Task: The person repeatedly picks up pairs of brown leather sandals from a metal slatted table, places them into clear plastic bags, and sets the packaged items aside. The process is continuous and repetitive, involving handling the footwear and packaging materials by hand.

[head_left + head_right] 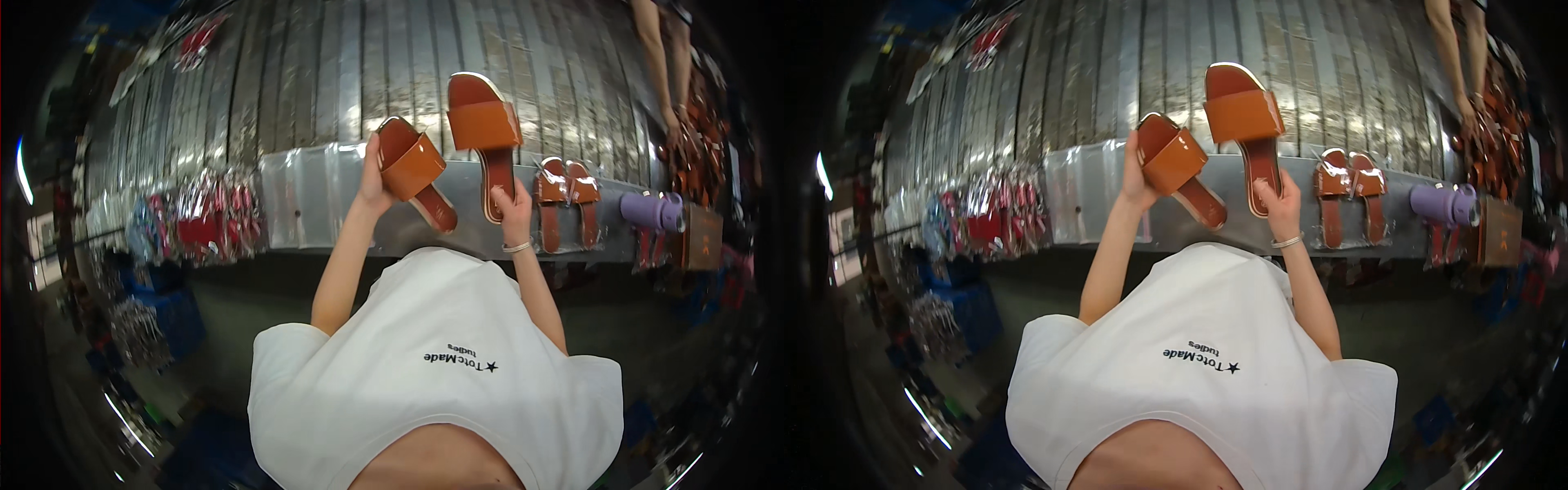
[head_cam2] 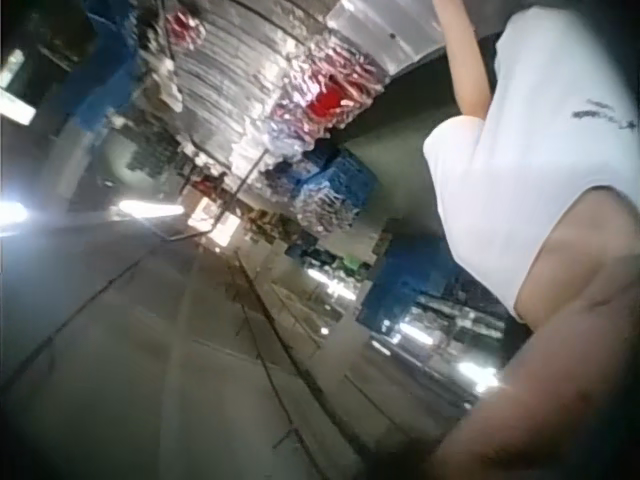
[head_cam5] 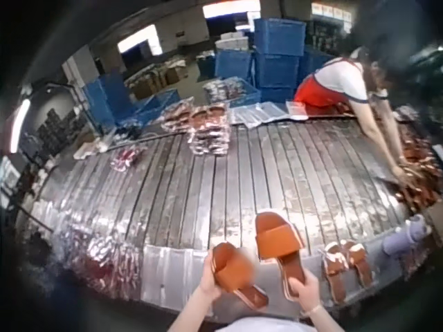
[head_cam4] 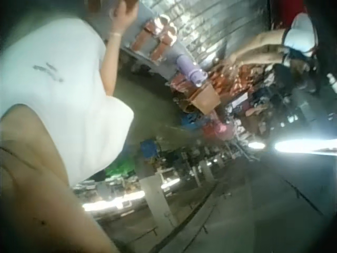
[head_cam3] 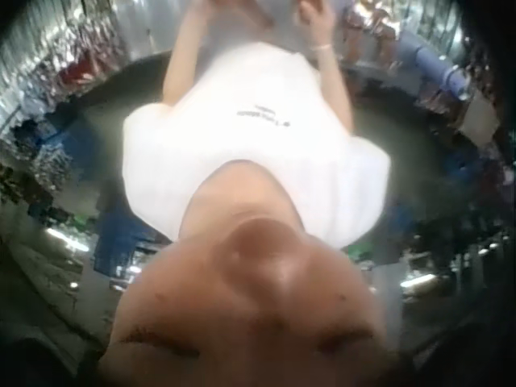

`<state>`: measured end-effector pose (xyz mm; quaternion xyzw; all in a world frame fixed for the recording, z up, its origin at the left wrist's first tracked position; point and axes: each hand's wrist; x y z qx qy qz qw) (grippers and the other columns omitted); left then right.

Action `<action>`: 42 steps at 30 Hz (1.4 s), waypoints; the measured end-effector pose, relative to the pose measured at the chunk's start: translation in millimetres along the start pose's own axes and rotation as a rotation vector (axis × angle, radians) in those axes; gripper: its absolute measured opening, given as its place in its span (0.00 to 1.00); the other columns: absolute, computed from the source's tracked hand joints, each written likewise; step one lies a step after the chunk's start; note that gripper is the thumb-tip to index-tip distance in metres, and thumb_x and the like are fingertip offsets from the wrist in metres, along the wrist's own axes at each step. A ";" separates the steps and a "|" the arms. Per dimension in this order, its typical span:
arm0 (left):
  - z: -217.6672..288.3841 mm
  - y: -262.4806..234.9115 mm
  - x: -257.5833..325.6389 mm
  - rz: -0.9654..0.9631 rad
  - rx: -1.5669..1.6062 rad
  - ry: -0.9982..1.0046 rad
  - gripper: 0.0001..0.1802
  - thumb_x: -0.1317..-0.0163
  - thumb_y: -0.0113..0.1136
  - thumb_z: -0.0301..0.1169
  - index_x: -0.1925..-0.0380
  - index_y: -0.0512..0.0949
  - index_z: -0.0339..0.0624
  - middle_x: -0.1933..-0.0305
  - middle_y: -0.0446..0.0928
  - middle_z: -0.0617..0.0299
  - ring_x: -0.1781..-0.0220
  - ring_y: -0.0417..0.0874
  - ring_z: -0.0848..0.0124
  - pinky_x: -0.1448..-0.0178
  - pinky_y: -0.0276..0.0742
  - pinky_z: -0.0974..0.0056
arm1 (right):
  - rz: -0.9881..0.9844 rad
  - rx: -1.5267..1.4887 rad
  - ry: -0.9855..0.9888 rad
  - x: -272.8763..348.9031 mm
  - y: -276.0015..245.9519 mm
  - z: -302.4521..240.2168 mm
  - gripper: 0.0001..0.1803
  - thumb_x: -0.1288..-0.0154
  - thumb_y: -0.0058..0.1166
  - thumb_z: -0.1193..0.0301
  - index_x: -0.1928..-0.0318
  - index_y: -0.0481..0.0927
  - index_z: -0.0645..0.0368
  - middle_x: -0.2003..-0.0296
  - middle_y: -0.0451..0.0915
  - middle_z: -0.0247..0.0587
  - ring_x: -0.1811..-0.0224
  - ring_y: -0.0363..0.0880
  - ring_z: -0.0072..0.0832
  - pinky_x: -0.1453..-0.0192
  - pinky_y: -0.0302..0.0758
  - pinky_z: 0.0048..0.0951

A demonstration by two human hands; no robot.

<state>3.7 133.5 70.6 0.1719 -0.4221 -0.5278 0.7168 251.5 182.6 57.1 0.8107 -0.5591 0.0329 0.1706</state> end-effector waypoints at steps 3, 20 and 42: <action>-14.8 -11.8 12.0 0.233 0.214 0.155 0.38 0.37 0.34 0.64 0.42 0.65 0.44 0.43 0.71 0.58 0.44 0.73 0.62 0.41 0.71 0.55 | -0.132 0.214 0.095 -9.5 29.9 25.1 0.16 0.43 0.62 0.68 0.58 0.73 0.61 0.67 0.78 0.32 0.66 0.74 0.15 0.62 0.72 0.19; 0.5 -181.8 57.5 0.641 -1.293 1.011 0.06 0.36 0.48 0.27 0.67 0.67 0.34 0.56 0.78 0.49 0.58 0.80 0.56 0.57 0.76 0.59 | -0.477 1.067 0.141 -16.2 83.7 71.3 0.33 0.54 0.60 0.42 0.59 0.75 0.59 0.66 0.80 0.55 0.62 0.80 0.48 0.58 0.74 0.40; -70.4 -2.8 44.8 -0.208 -0.612 0.159 0.30 0.42 0.57 0.23 0.42 0.55 0.33 0.53 0.72 0.55 0.57 0.77 0.70 0.53 0.76 0.66 | 0.368 0.052 -0.196 -32.9 90.5 -1.1 0.19 0.46 0.66 0.66 0.62 0.71 0.62 0.73 0.78 0.34 0.72 0.74 0.17 0.69 0.71 0.20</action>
Point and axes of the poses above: each hand's wrist, its own x-axis away from the middle knuckle, its own y-axis out of the palm, z = x × y
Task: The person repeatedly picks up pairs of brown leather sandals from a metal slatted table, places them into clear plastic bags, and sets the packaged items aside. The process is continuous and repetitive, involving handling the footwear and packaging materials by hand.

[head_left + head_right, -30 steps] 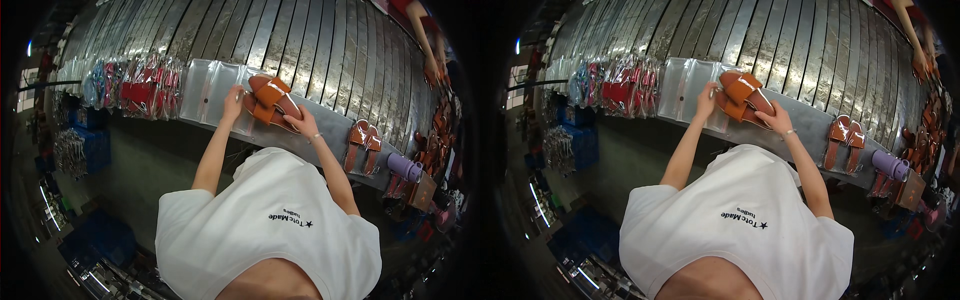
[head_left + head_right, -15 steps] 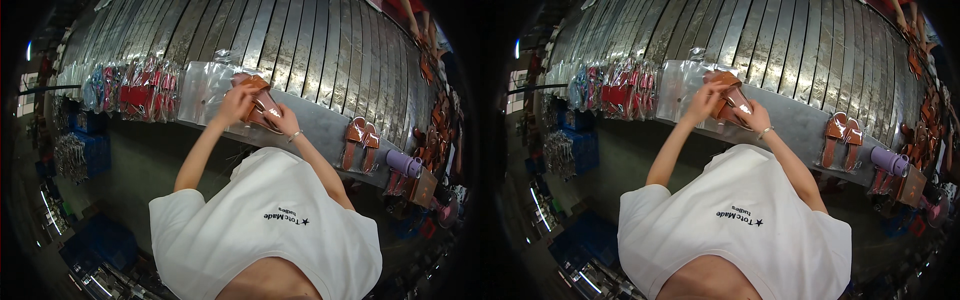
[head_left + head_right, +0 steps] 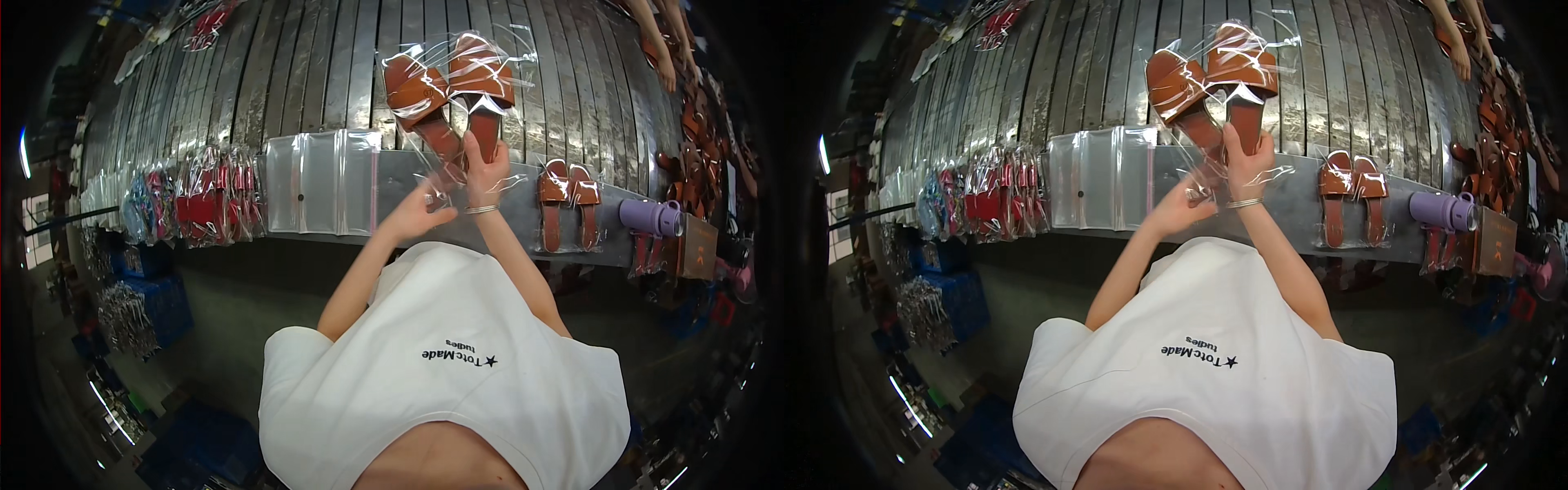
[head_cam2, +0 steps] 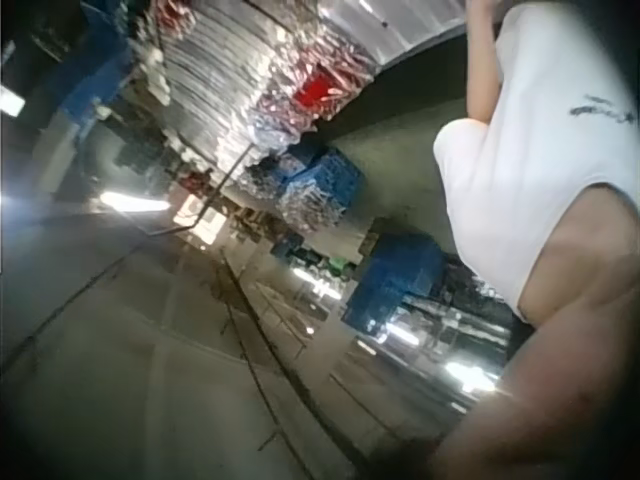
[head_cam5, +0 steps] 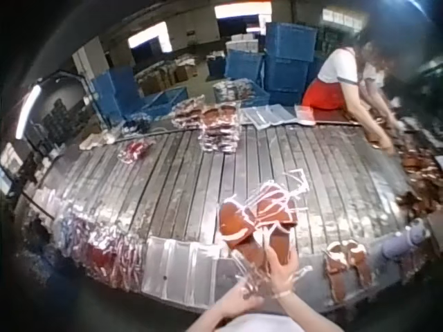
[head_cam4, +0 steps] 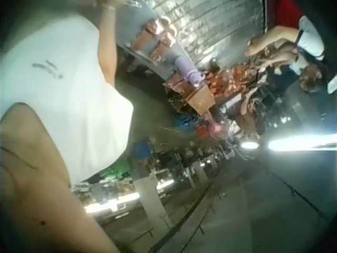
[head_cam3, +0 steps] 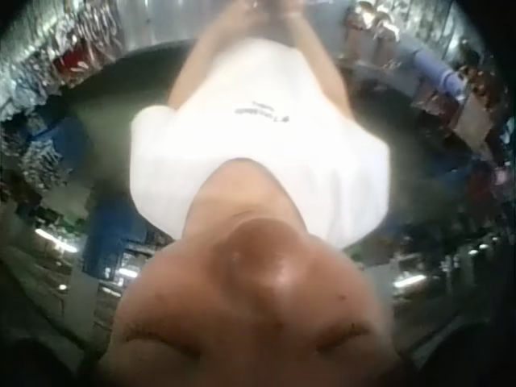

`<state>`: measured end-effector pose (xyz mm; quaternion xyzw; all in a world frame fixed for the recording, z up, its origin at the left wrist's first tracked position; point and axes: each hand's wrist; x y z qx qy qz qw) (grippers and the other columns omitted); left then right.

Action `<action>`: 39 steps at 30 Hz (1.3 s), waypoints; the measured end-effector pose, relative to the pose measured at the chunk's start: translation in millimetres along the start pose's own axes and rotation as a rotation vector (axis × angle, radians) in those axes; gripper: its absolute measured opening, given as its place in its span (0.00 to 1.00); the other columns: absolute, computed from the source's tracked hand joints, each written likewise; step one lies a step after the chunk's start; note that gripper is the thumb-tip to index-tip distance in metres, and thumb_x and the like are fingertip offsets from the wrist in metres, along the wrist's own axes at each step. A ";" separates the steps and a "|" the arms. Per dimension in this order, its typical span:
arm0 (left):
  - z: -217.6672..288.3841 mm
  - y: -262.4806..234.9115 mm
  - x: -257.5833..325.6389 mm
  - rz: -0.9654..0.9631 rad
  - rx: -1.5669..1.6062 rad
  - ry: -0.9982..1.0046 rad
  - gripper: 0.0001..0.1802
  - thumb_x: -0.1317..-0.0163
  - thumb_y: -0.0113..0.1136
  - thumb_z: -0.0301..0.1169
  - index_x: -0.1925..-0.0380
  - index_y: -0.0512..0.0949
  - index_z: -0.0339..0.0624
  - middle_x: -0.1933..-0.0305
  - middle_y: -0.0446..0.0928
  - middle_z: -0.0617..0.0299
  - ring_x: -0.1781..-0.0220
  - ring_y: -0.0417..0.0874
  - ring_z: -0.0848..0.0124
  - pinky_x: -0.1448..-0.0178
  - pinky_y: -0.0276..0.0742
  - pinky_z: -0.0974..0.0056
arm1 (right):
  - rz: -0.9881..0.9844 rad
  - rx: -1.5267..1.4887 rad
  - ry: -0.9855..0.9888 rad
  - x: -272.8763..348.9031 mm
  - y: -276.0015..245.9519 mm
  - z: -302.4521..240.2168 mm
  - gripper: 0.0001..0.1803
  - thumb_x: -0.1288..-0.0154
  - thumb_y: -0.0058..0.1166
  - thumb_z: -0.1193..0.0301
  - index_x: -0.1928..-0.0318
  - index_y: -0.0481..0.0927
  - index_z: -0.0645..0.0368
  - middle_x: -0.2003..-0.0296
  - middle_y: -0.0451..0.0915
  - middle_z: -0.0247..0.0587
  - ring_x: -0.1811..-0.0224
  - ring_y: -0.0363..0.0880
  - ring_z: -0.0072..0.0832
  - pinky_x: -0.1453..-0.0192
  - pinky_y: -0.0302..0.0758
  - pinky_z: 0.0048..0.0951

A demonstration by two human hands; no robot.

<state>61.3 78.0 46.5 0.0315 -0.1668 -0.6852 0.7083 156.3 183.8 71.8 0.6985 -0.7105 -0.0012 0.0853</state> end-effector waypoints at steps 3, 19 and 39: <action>-27.3 -5.1 -12.8 0.203 0.362 -0.114 0.24 0.47 0.58 0.15 0.49 0.64 0.35 0.58 0.76 0.58 0.59 0.80 0.68 0.53 0.77 0.63 | -0.001 -0.107 0.090 -1.6 -17.3 51.4 0.20 0.46 0.66 0.63 0.62 0.71 0.62 0.74 0.78 0.34 0.74 0.74 0.18 0.70 0.70 0.21; -105.6 -3.8 -0.4 0.432 0.212 -0.409 0.13 0.33 0.43 0.30 0.64 0.73 0.29 0.70 0.80 0.52 0.67 0.84 0.65 0.66 0.82 0.66 | -0.563 1.261 -0.516 28.3 -70.6 61.2 0.20 0.56 0.64 0.63 0.60 0.76 0.54 0.52 0.71 0.41 0.53 0.70 0.43 0.51 0.67 0.42; -81.9 -18.4 30.8 0.449 -0.126 -0.340 0.16 0.33 0.41 0.29 0.65 0.76 0.27 0.66 0.80 0.51 0.66 0.83 0.67 0.62 0.82 0.67 | -0.974 1.005 -0.503 65.6 -55.9 67.6 0.10 0.46 0.57 0.64 0.70 0.77 0.58 0.67 0.75 0.43 0.59 0.74 0.39 0.54 0.69 0.39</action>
Point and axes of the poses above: each hand's wrist, its own x-axis away from the middle knuckle, its own y-axis out of the palm, z = x × y
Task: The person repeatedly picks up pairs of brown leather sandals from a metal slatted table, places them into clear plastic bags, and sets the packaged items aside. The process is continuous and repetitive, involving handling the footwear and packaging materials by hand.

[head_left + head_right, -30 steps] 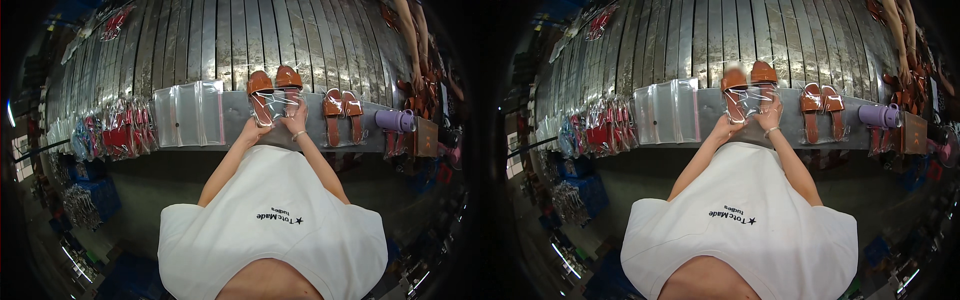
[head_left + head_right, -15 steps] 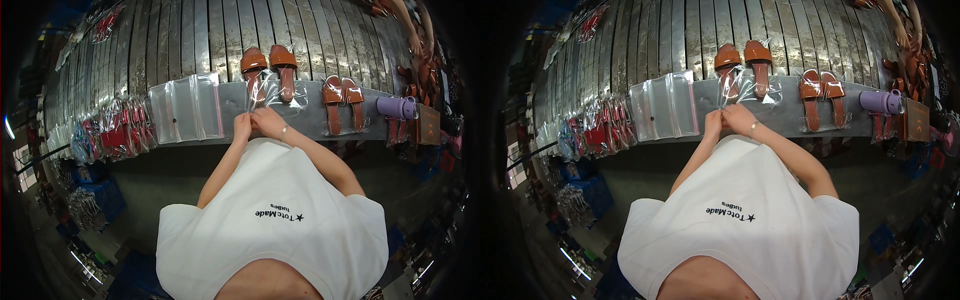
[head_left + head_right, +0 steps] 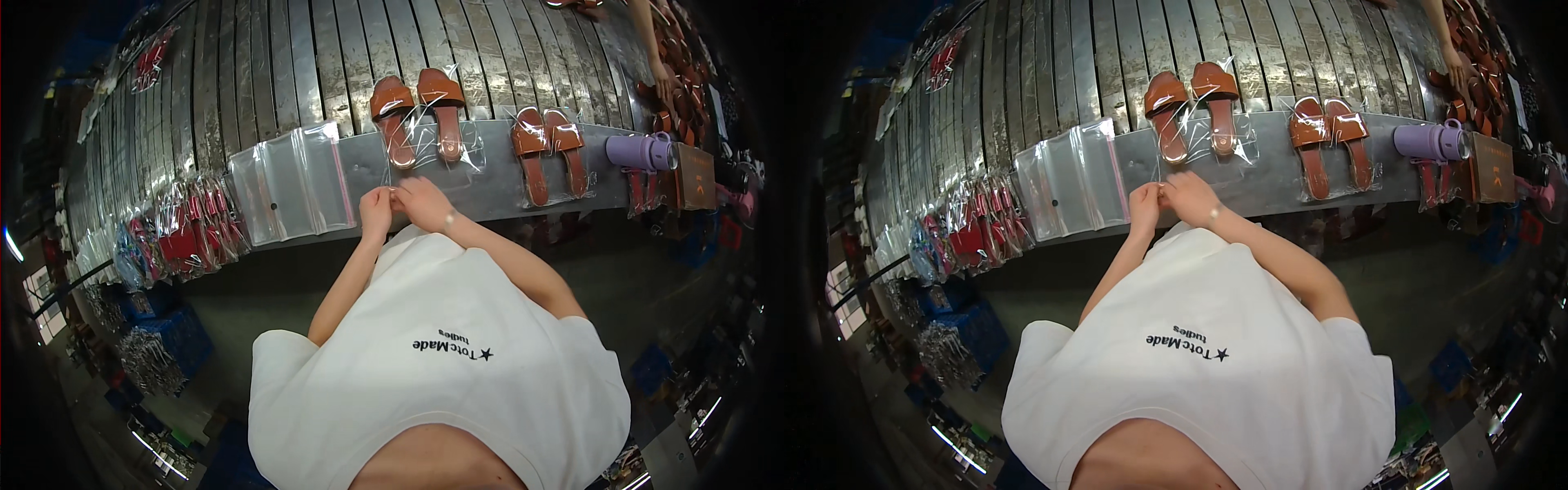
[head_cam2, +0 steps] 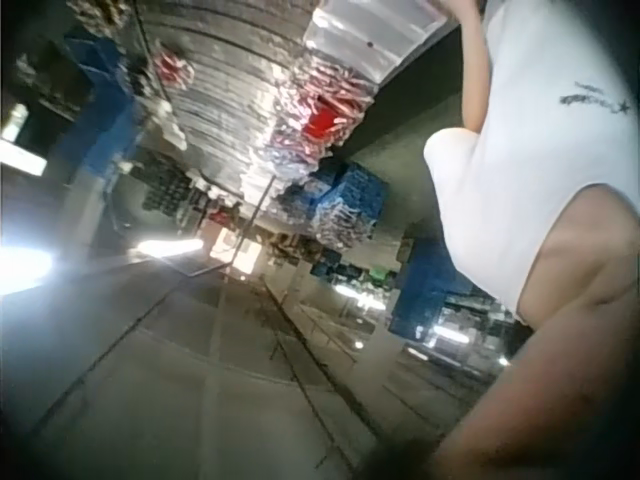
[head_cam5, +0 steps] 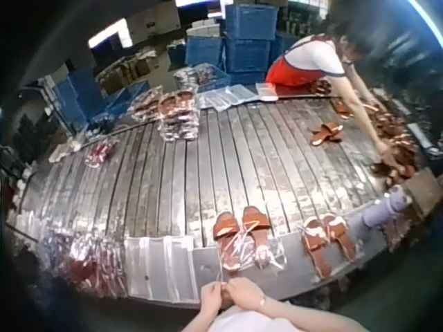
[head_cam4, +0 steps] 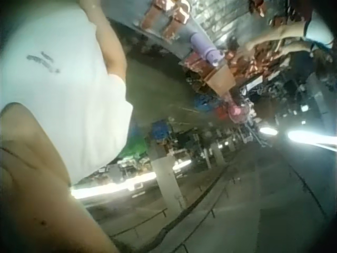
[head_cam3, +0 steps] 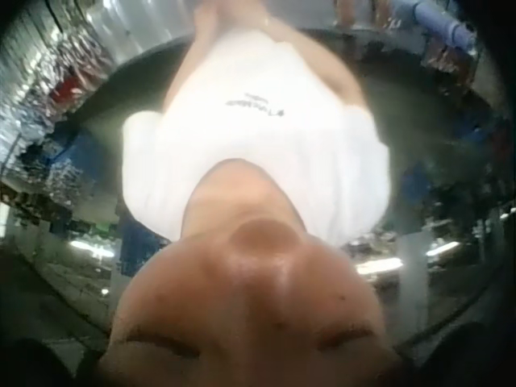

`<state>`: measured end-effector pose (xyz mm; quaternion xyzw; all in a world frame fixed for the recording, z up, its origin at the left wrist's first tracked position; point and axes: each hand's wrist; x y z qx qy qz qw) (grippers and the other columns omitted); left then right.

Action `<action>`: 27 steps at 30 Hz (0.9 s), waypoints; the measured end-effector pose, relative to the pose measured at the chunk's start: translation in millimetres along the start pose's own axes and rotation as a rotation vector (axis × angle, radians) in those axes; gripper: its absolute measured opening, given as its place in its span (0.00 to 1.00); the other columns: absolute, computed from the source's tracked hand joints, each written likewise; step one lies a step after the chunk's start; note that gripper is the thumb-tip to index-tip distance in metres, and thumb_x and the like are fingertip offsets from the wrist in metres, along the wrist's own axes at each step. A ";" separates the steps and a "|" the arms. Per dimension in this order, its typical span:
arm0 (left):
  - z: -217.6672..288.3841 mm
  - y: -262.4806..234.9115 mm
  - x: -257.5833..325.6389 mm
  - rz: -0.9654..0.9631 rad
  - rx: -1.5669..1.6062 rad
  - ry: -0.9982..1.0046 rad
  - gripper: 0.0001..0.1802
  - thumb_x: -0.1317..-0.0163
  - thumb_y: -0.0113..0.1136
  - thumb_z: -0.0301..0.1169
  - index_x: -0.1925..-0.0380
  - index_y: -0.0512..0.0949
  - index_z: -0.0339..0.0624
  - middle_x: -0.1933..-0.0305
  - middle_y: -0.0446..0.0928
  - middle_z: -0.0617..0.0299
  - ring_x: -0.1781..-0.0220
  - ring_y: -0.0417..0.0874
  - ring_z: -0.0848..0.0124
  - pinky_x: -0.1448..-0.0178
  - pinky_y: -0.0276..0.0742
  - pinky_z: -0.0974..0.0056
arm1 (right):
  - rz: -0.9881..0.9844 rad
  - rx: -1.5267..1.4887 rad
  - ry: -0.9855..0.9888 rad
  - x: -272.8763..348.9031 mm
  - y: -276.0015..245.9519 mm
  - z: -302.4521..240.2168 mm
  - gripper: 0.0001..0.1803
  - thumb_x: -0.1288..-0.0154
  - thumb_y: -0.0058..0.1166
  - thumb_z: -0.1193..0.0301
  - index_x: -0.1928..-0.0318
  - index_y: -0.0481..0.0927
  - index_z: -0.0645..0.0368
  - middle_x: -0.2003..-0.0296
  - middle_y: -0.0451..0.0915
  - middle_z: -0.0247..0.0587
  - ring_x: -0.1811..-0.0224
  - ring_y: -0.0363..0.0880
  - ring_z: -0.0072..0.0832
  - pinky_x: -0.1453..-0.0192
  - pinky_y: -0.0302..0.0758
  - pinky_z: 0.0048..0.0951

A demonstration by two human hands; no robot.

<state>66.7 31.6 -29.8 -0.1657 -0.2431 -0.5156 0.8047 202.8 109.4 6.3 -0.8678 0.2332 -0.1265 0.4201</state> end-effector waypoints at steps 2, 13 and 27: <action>-3.3 -4.0 3.6 -0.005 0.109 -0.056 0.15 0.33 0.41 0.28 0.65 0.76 0.27 0.65 0.80 0.51 0.66 0.83 0.67 0.62 0.82 0.68 | 0.068 0.025 -0.082 57.3 -18.9 16.1 0.09 0.44 0.55 0.65 0.69 0.78 0.58 0.67 0.75 0.44 0.59 0.74 0.40 0.54 0.69 0.38; 39.2 -31.0 -3.8 -0.260 -1.047 0.983 0.16 0.49 0.60 0.23 0.57 0.75 0.40 0.41 0.69 0.51 0.34 0.63 0.54 0.32 0.59 0.55 | 0.182 0.336 0.057 103.2 -84.1 78.5 0.21 0.48 0.46 0.78 0.51 0.75 0.53 0.46 0.70 0.45 0.41 0.66 0.41 0.37 0.64 0.38; 58.2 4.8 -77.8 -0.019 0.039 -0.120 0.21 0.35 0.50 0.47 0.81 0.73 0.44 0.84 0.70 0.70 0.83 0.69 0.81 0.83 0.57 0.72 | 0.031 -1.108 0.895 37.0 -22.8 128.0 0.19 0.43 0.53 0.66 0.53 0.70 0.62 0.64 0.76 0.46 0.63 0.76 0.37 0.60 0.73 0.34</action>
Point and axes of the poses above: each hand's wrist, its own x-axis away from the middle knuckle, its own y-axis out of the palm, z = x × y
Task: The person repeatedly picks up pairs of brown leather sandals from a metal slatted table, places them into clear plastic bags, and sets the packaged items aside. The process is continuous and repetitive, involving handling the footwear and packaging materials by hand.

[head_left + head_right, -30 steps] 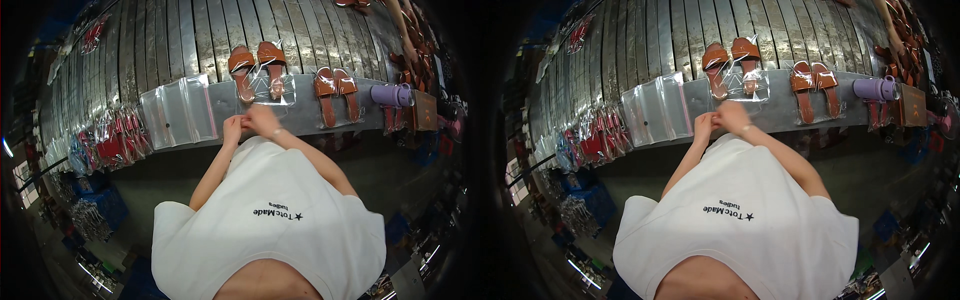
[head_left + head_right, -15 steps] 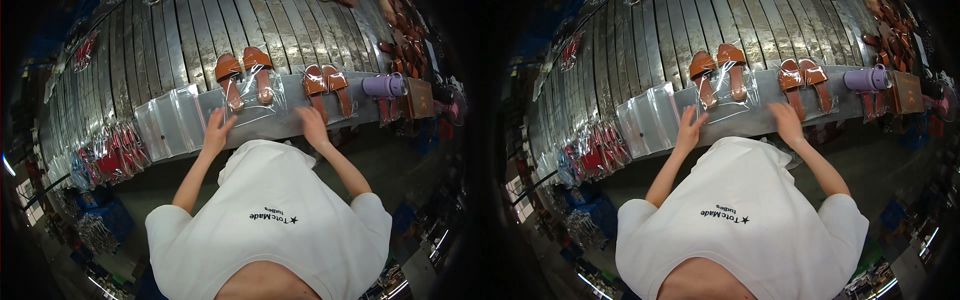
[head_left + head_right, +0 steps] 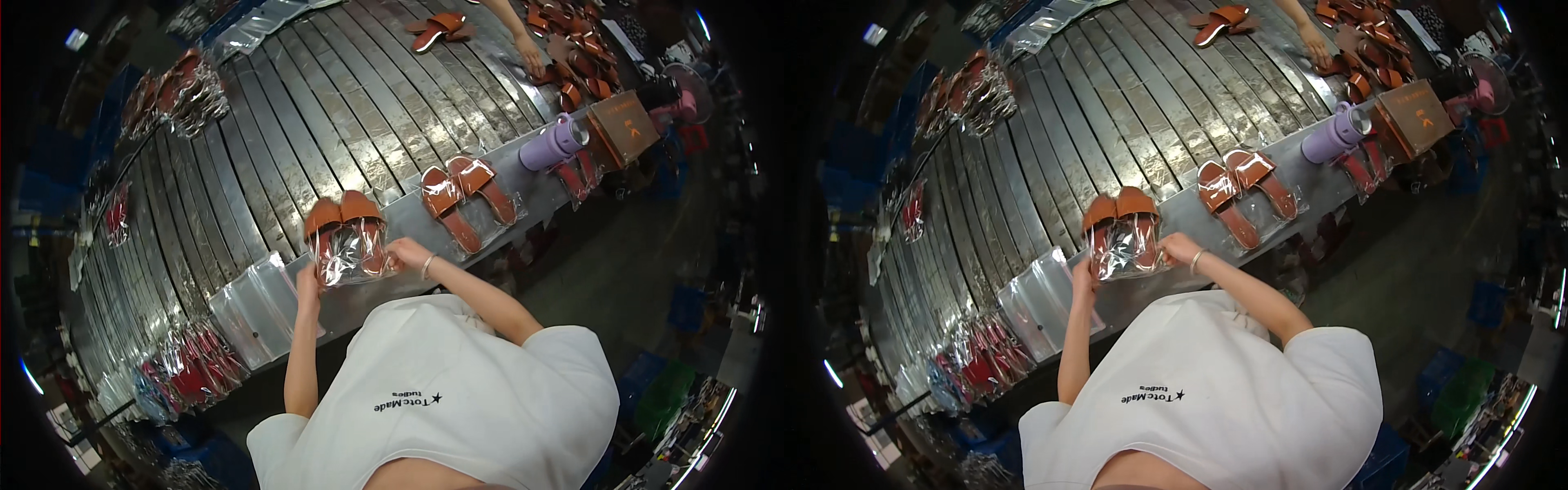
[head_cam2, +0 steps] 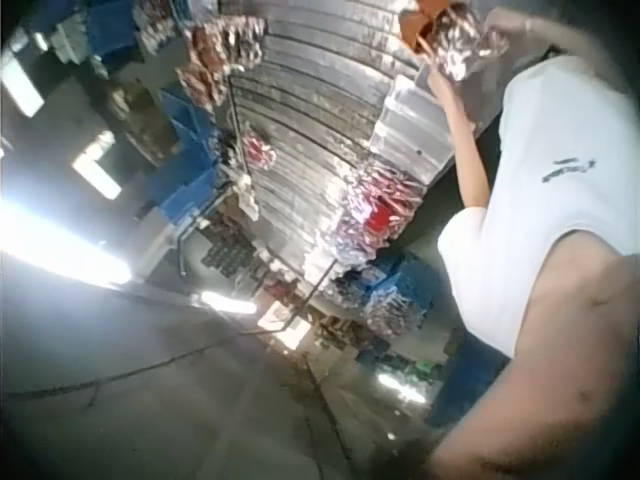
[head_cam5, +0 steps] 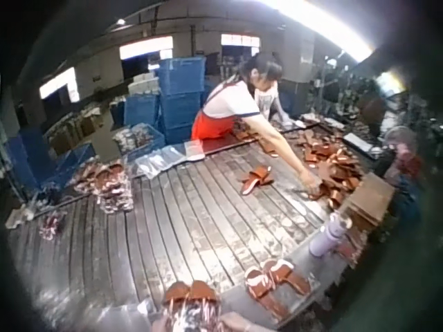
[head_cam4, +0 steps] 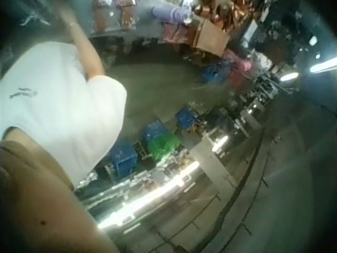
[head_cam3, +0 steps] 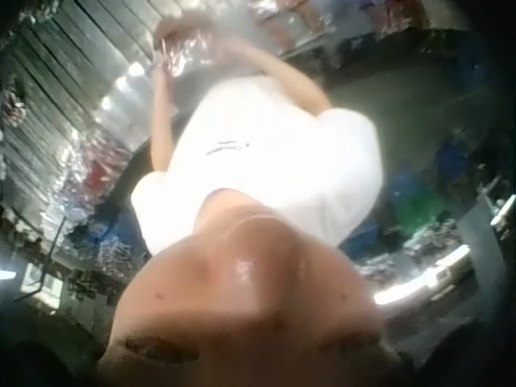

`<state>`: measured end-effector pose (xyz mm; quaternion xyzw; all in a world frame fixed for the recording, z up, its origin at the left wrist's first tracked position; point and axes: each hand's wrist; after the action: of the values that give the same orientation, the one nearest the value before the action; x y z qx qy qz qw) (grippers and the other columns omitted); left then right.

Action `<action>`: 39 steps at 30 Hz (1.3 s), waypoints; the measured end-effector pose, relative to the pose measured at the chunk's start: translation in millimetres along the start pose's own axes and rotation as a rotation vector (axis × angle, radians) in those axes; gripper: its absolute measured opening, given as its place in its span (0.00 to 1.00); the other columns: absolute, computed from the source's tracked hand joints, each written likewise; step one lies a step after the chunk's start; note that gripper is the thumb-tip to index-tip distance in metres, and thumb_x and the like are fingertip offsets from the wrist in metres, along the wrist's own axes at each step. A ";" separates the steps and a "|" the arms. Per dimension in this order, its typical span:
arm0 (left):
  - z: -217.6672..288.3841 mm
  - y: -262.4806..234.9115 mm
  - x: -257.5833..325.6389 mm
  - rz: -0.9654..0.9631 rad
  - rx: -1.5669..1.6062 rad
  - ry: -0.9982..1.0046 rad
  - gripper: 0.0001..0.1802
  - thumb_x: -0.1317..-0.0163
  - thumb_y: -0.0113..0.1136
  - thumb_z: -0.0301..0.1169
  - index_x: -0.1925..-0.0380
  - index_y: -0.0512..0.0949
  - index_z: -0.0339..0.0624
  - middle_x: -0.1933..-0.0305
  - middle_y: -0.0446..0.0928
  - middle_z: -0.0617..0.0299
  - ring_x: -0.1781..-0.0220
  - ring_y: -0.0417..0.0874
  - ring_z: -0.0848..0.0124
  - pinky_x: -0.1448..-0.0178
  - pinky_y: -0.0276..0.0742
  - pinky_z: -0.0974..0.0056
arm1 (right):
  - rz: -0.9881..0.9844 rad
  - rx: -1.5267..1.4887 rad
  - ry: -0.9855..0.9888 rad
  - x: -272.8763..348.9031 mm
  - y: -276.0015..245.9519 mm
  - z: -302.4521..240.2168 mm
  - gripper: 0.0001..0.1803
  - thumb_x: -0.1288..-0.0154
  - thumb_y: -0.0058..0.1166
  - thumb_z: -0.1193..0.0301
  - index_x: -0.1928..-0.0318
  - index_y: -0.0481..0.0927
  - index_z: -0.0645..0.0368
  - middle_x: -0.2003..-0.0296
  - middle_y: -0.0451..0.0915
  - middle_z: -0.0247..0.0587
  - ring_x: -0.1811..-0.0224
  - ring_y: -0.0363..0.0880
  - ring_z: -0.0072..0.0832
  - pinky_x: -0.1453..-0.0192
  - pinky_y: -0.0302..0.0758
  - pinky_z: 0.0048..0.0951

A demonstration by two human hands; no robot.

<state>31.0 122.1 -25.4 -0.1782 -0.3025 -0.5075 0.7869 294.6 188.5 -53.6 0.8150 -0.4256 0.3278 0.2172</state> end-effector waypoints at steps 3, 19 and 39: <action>62.0 38.3 10.8 0.108 -0.872 0.550 0.32 0.48 0.61 0.55 0.87 0.68 0.33 0.89 0.61 0.57 0.84 0.61 0.68 0.78 0.59 0.59 | 0.237 0.508 -0.434 35.2 -22.3 -33.8 0.32 0.49 0.54 0.67 0.43 0.64 0.65 0.52 0.72 0.56 0.49 0.70 0.49 0.43 0.66 0.42; 243.9 279.2 80.4 -0.509 -0.592 0.902 0.21 0.43 0.62 0.42 0.78 0.77 0.31 0.88 0.66 0.64 0.82 0.62 0.81 0.79 0.57 0.68 | 0.812 0.692 -0.522 230.1 -174.1 -101.0 0.30 0.51 0.63 0.69 0.45 0.70 0.62 0.51 0.74 0.46 0.47 0.72 0.38 0.41 0.67 0.36; 222.6 322.3 120.2 -0.876 -0.737 1.411 0.33 0.57 0.70 0.35 0.48 0.72 0.38 0.43 0.68 0.50 0.38 0.64 0.56 0.33 0.55 0.53 | 1.035 0.478 -0.559 246.5 -178.7 -89.5 0.25 0.66 0.70 0.52 0.68 0.81 0.52 0.75 0.79 0.41 0.70 0.79 0.36 0.67 0.73 0.36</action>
<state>293.7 305.7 229.8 0.0646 0.3903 -0.8172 0.4191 517.0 206.4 172.0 0.5844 -0.7203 0.2511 -0.2766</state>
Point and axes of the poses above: each hand's wrist, its own x-axis away from the middle knuckle, its own y-axis out of the palm, z = x × y
